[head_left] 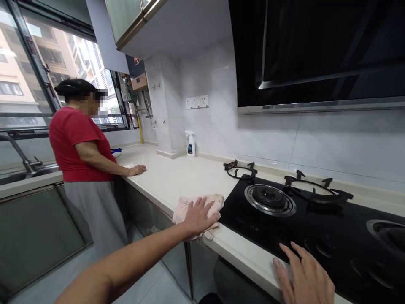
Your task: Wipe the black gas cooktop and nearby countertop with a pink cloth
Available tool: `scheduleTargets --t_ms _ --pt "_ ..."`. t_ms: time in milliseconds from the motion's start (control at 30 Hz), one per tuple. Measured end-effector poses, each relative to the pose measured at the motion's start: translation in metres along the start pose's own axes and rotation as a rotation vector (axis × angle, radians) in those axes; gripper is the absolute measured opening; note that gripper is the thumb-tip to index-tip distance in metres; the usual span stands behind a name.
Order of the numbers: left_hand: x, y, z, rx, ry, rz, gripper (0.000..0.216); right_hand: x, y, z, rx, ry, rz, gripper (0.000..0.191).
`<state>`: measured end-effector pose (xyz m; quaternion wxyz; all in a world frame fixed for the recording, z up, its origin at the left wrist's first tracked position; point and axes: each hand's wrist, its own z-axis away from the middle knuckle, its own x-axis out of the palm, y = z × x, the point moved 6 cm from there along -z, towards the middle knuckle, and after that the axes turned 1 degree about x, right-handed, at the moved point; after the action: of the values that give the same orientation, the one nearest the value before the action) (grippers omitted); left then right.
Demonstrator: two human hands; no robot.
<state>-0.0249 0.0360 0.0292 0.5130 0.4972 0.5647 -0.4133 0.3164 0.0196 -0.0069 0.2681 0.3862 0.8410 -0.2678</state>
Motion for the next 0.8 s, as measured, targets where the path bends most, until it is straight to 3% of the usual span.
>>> scheduleTargets --t_ms 133,233,467,633,800 --pt "0.004 0.013 0.009 -0.02 0.047 0.018 0.076 0.005 -0.005 -0.003 -0.044 -0.037 -0.016 0.057" --pt "0.002 0.021 0.021 0.006 0.139 0.038 0.066 0.011 0.0 -0.002 -0.052 -0.041 -0.01 0.053" --pt "0.01 0.065 0.06 0.16 0.34 0.164 0.052 0.022 0.007 0.0 -0.088 -0.069 0.004 0.053" --pt "0.016 0.095 0.067 0.279 0.297 0.211 0.058 0.023 0.009 -0.004 -0.001 -0.127 -0.103 0.054" --pt "0.011 0.154 0.077 0.537 0.245 0.259 0.069 0.023 0.016 -0.005 0.069 -0.103 -0.218 0.055"
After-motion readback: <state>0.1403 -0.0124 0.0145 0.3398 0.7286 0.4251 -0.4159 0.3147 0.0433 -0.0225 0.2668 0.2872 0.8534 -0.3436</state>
